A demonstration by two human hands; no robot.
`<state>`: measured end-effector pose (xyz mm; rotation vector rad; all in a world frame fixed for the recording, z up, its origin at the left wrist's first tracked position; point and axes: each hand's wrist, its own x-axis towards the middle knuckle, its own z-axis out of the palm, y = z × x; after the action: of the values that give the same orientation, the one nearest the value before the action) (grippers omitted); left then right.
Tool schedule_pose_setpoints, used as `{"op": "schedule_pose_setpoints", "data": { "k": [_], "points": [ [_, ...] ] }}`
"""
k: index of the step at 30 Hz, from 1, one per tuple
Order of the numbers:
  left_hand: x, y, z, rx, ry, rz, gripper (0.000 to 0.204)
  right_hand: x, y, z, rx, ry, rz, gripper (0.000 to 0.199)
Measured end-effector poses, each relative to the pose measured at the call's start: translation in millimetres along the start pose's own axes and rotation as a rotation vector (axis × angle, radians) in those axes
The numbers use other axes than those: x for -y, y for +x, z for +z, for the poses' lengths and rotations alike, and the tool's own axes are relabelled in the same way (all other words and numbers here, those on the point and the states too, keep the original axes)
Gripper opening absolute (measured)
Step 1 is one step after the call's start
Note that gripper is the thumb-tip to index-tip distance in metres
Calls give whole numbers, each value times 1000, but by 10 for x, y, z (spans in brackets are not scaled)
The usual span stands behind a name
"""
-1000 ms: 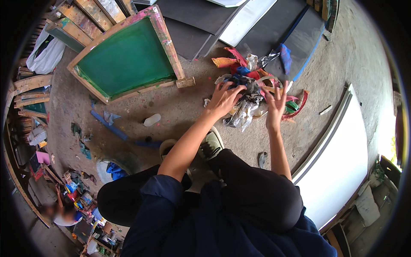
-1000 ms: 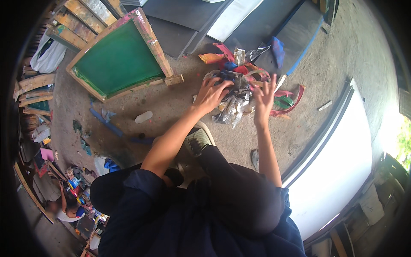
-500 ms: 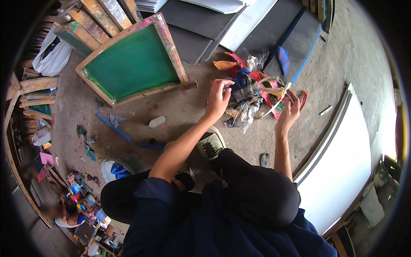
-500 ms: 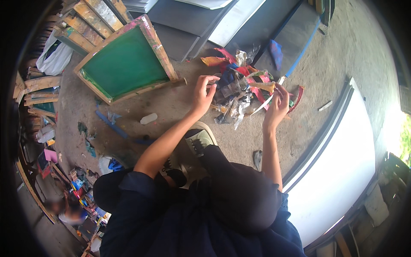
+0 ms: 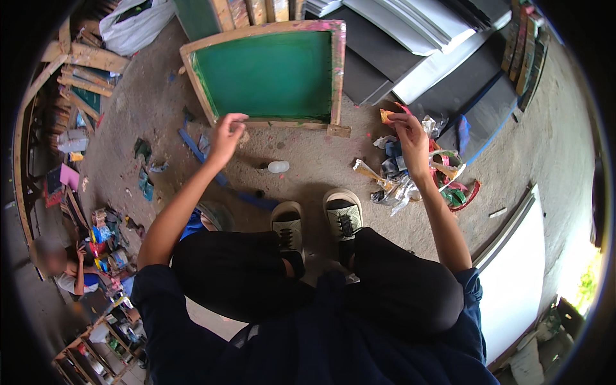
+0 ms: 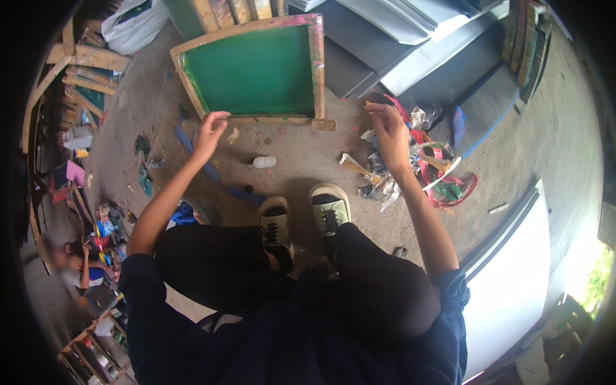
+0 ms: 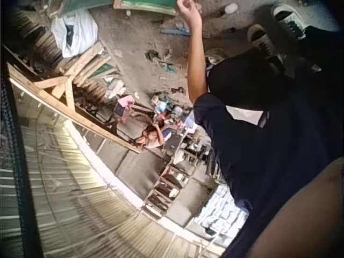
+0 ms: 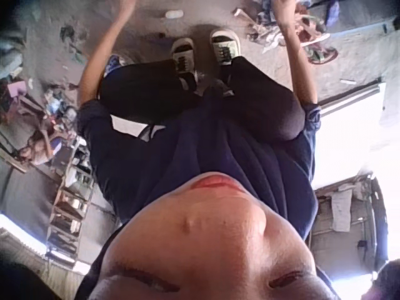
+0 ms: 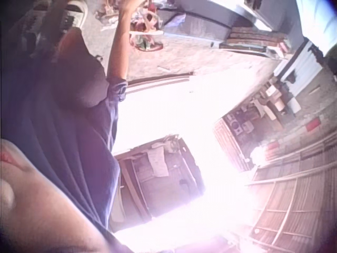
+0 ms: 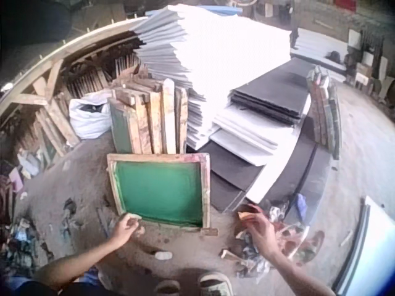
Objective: The person sits on the floor and assembles a wooden frame with a green screen. They apply pink tape to the edges, attach a green mesh screen, and secure it with clear tape. The person handles the frame and various tape rolls throughout the process.
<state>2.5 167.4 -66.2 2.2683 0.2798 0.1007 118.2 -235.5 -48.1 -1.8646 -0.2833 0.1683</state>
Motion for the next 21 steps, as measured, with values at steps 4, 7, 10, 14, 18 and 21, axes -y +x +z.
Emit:
{"op": "schedule_pose_setpoints", "data": {
  "k": [4,7,10,14,18,21],
  "points": [
    [975,-79,-278,-281,141,-53,31,62,355,302,194,-96,-56,25],
    [1280,18,-346,-300,249,-116,41,3,586,441,207,-200,-22,36],
    [1440,211,-358,-426,130,-164,49,-11,823,690,234,-225,-37,53],
    [1712,383,-384,-369,171,-170,45,-191,1082,1058,145,-168,-141,70],
    [1546,492,-337,-251,116,-257,40,-443,1181,1251,165,-200,-31,67],
    [1598,436,-365,-328,83,-256,32,-482,1204,1335,131,-223,-55,64]
  ]
}}
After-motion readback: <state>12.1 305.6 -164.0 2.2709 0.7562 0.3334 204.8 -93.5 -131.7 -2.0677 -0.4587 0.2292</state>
